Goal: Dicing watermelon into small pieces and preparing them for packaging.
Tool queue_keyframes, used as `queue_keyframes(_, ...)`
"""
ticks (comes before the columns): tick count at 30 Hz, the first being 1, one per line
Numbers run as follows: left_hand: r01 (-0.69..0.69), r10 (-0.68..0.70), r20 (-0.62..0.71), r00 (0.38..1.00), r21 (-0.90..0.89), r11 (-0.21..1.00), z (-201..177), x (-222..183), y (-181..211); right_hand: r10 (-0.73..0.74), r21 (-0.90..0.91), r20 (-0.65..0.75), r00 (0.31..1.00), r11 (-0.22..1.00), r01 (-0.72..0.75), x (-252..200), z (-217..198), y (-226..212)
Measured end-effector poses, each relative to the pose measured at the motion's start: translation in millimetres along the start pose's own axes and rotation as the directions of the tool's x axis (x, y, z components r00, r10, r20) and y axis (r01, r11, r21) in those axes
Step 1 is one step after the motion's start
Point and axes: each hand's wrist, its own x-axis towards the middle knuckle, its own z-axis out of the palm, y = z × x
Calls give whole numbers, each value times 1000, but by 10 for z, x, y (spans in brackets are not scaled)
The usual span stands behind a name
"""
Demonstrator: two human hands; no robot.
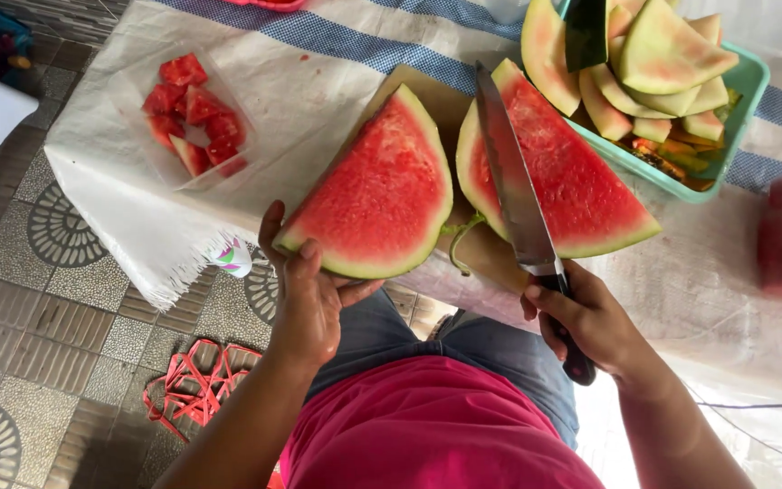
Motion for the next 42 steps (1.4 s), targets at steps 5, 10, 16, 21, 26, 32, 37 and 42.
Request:
queue_keyframes(5, 102, -115, -94, 989, -133, 986, -137, 264, 82, -31, 99, 12, 999, 995, 30, -14, -60, 59)
queue_keyframes(10, 125, -160, -103, 982, -284, 951, -102, 319, 217, -54, 113, 2, 999, 992, 53, -27, -64, 57)
queue_keyframes(16, 77, -129, -141, 982, -325, 943, 28, 526, 301, -71, 136, -21, 997, 988, 73, -3, -50, 96)
queue_keyframes(21, 183, -216, -168, 962, -193, 964, 315, 764, 450, -57, 166, -4, 998, 985, 57, 20, -55, 183)
queue_keyframes(26, 196, -205, -201, 958, -63, 979, 823, 800, 801, 55, 152, 68, 996, 986, -65, 13, -111, 204)
queue_keyframes(32, 251, -283, -223, 933, -160, 955, 1005, 1177, 844, 104, 220, 64, 993, 969, -115, -2, -91, 222)
queue_keyframes(37, 184, -221, -257, 941, -161, 970, 1139, 1540, 842, 152, 246, 60, 987, 956, -162, -7, -105, 253)
queue_keyframes(42, -31, 22, -241, 970, -32, 999, 1262, 2068, 666, 153, 247, 74, 985, 954, -167, 25, -119, 293)
